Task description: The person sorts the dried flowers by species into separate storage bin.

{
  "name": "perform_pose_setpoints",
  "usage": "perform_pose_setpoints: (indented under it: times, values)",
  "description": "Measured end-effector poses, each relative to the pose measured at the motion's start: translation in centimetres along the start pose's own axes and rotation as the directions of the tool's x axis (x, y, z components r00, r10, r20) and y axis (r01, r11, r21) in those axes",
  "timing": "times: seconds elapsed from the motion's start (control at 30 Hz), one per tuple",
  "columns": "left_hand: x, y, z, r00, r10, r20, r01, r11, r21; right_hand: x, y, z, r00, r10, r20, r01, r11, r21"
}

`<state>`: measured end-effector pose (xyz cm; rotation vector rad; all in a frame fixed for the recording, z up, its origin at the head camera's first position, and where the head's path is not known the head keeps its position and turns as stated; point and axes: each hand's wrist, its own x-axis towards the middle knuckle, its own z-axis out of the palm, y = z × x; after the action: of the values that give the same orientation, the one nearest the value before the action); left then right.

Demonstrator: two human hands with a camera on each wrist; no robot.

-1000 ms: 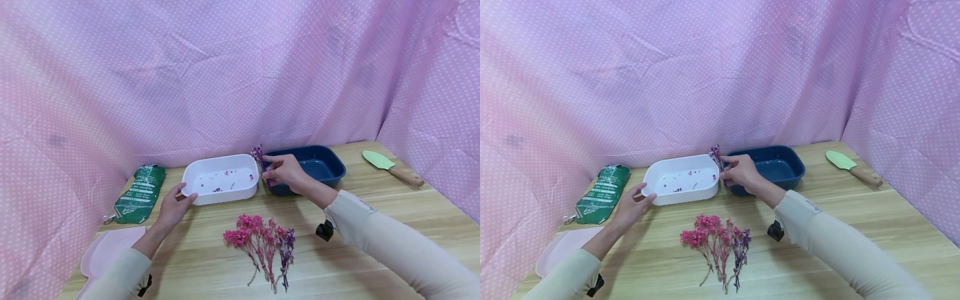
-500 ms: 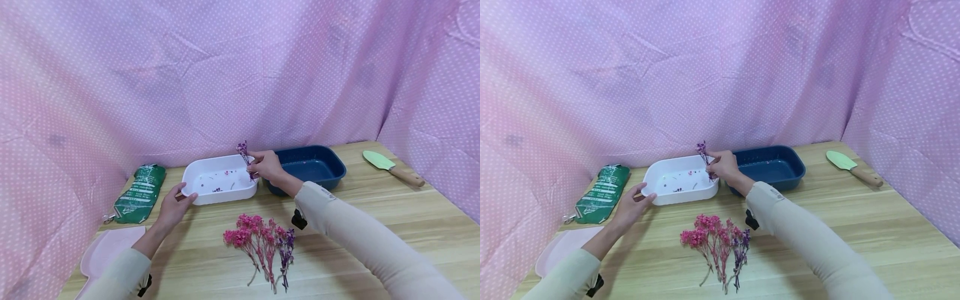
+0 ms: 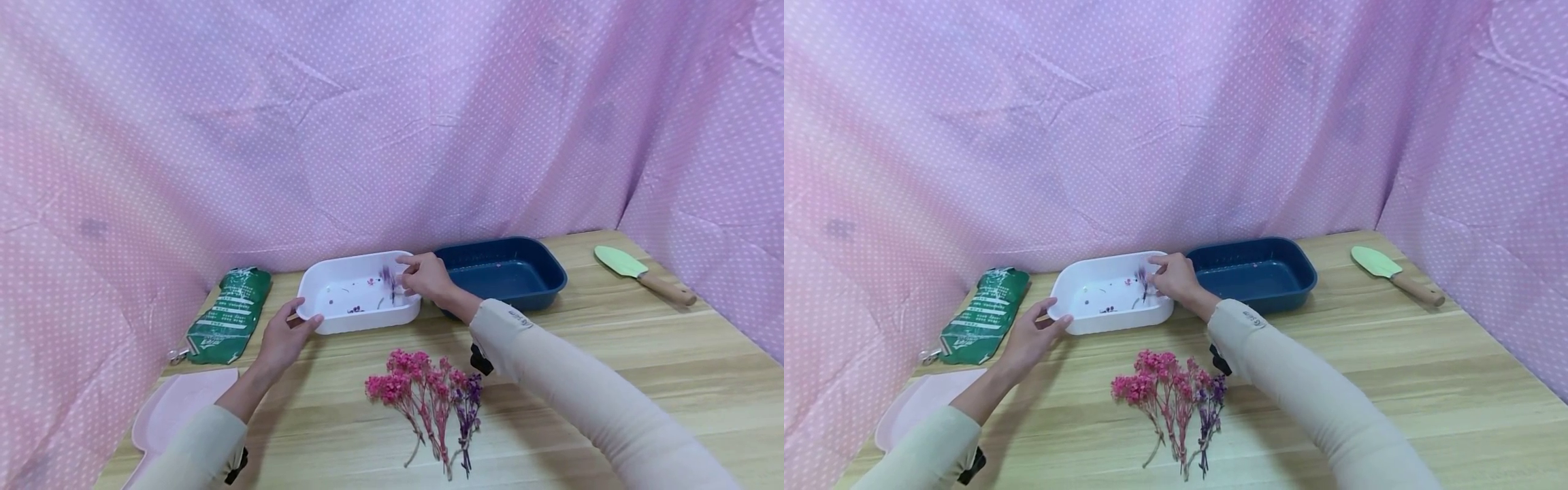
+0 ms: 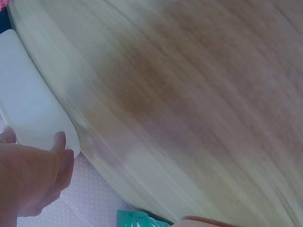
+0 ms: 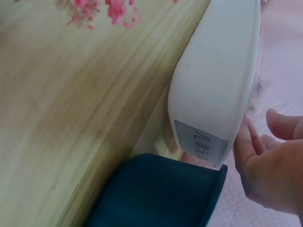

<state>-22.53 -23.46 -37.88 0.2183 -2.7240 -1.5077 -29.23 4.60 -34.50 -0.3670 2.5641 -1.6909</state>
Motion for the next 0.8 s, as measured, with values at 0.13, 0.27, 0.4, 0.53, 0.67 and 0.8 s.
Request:
perform_pose_setpoints:
  times: [0.13, 0.27, 0.4, 0.53, 0.67, 0.8]
  values:
    - [0.0, 0.1, 0.0, 1.0, 0.001, -0.002, -0.001, 1.0, 0.001, -0.7, -0.3, -0.6, 1.0, -0.015, 0.016, 0.015, 1.0, -0.023]
    - [0.0, 0.2, 0.0, 1.0, -0.001, 0.0, 0.001, 1.0, 0.001, -1.7, -0.9, -1.4, 0.999, -0.034, 0.012, 0.034, 0.999, -0.025]
    - [-0.1, 0.2, 0.0, 1.0, -0.002, -0.004, 0.002, 1.0, 0.004, -2.9, -1.3, -2.3, 0.999, -0.032, 0.008, 0.032, 0.999, 0.014]
    - [-0.1, 0.1, -0.1, 1.0, -0.001, -0.002, 0.001, 1.0, 0.007, -4.6, -1.5, -3.0, 1.0, -0.002, 0.005, 0.002, 1.0, 0.028]
    - [-0.2, 0.0, 0.0, 1.0, -0.002, -0.002, 0.002, 1.0, 0.008, -6.8, -1.4, -3.9, 1.0, -0.016, 0.003, 0.016, 1.0, -0.023]
    - [-0.1, 0.1, -0.1, 1.0, 0.011, -0.011, -0.01, 1.0, 0.015, -9.3, -0.9, -4.8, 0.996, -0.09, 0.014, 0.091, 0.986, -0.138]
